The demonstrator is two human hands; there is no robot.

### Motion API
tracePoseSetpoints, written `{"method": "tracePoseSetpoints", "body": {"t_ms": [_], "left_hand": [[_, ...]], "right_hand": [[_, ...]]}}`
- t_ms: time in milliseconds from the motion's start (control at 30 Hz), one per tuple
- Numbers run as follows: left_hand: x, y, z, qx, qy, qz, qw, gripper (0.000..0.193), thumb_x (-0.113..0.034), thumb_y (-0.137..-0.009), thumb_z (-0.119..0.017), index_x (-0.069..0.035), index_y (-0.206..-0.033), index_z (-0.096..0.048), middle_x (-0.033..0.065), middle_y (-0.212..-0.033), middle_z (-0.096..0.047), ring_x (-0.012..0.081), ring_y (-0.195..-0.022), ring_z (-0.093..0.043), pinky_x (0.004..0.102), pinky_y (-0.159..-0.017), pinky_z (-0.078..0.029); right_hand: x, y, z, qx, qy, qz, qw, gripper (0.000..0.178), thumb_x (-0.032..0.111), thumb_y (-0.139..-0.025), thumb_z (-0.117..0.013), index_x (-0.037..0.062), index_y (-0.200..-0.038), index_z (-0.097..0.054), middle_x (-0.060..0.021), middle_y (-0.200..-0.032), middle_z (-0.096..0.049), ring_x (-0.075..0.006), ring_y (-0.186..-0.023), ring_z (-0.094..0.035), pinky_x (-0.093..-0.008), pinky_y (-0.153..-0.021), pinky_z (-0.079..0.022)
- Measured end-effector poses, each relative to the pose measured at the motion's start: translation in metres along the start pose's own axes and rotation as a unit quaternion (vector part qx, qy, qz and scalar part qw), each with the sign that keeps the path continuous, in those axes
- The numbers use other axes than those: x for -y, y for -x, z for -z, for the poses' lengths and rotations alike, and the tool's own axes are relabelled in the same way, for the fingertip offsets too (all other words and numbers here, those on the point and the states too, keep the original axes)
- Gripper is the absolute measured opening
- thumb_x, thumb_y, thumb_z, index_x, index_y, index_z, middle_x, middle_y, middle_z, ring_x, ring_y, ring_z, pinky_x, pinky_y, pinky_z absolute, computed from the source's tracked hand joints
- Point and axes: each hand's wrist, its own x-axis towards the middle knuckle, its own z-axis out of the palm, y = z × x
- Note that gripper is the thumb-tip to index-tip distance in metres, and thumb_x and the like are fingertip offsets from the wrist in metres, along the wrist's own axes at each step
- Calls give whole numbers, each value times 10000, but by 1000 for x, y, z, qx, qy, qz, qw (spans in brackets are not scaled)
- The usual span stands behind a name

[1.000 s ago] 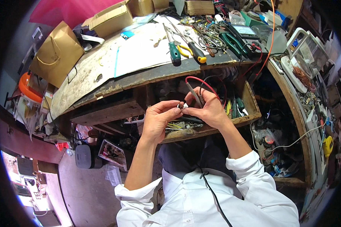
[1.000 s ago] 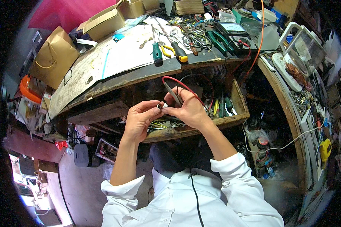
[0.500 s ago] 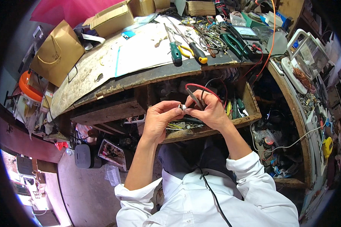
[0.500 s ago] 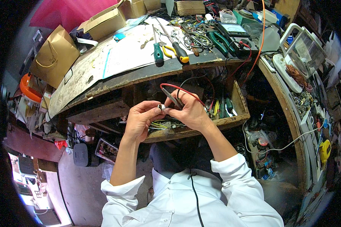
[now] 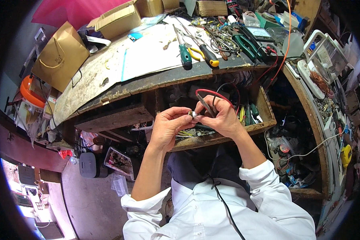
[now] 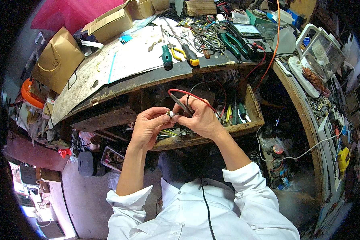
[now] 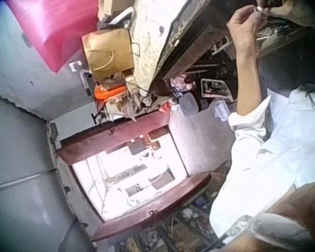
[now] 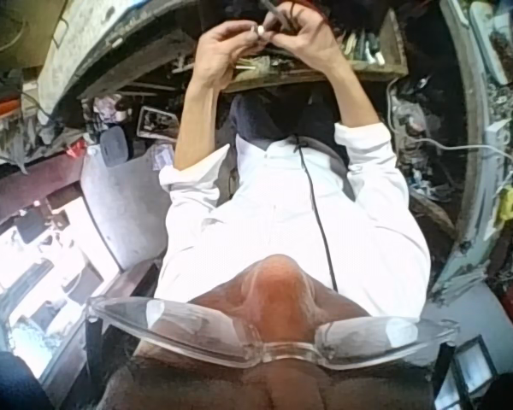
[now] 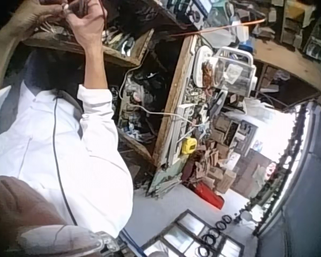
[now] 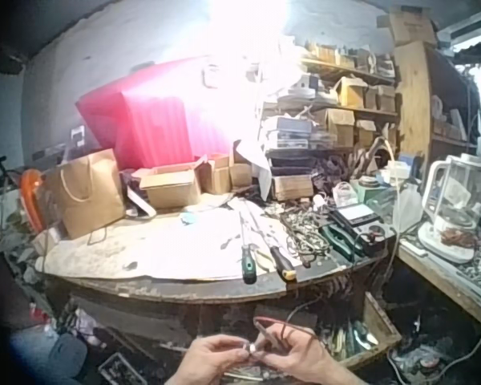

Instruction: The person holds a small cylindrical electronic component and uses multimeter probes to test its terminals. They repeatedly touch the probes to different points on the component while seated at a cluttered workbench.

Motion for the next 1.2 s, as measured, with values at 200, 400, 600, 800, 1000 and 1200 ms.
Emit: {"method": "tracePoseSetpoints", "body": {"t_ms": [200, 400, 600, 800, 1000, 1200], "left_hand": [[-2, 1, -1, 13, 7, 3, 1000, 221, -20, -888, -717, 47, -1094, -675, 167, -1002, -728, 243, -903, -733, 355, -839, -618], [-4, 2, -2, 17, 9, 10, 1000, 226, -27, -883, -722, 42, -1093, -673, 160, -988, -732, 238, -892, -733, 354, -823, -616], [-3, 1, -2, 14, 7, 11, 1000, 231, -26, -878, -726, 43, -1092, -673, 158, -986, -733, 234, -893, -733, 351, -816, -617], [-2, 1, -2, 13, 9, 8, 1000, 227, -27, -880, -724, 46, -1089, -674, 158, -987, -730, 235, -889, -734, 351, -814, -619], [-3, 1, -2, 11, 3, 9, 1000, 230, -32, -884, -722, 47, -1094, -674, 157, -986, -730, 235, -881, -735, 352, -804, -625], [-4, 2, -3, 11, 6, 10, 1000, 232, -34, -891, -716, 48, -1104, -680, 156, -972, -733, 232, -871, -736, 342, -797, -626]], "right_hand": [[-4, 0, 1, 14, -15, -3, 1000, 145, -31, -819, -744, 34, -915, -657, 36, -864, -635, -5, -695, -553, -177, -606, -435], [-1, 0, 0, 15, -6, -4, 1000, 143, -1, -810, -744, 44, -912, -654, 39, -802, -631, -13, -665, -537, -190, -590, -428], [4, 1, 2, 25, 17, -4, 1000, 163, -44, -808, -723, 46, -924, -653, 53, -831, -633, 6, -668, -520, -170, -587, -403], [-4, 0, 1, 31, -7, 5, 999, 171, -38, -812, -728, 44, -932, -639, 48, -836, -622, 8, -683, -512, -171, -588, -396], [-1, 0, 0, 18, 6, 13, 1000, 165, 31, -795, -760, 42, -905, -638, 30, -772, -602, -27, -644, -512, -207, -576, -427], [2, 0, 0, 23, -2, -7, 1000, 149, 10, -831, -747, 50, -937, -649, 63, -809, -610, 11, -659, -486, -178, -572, -389]]}}
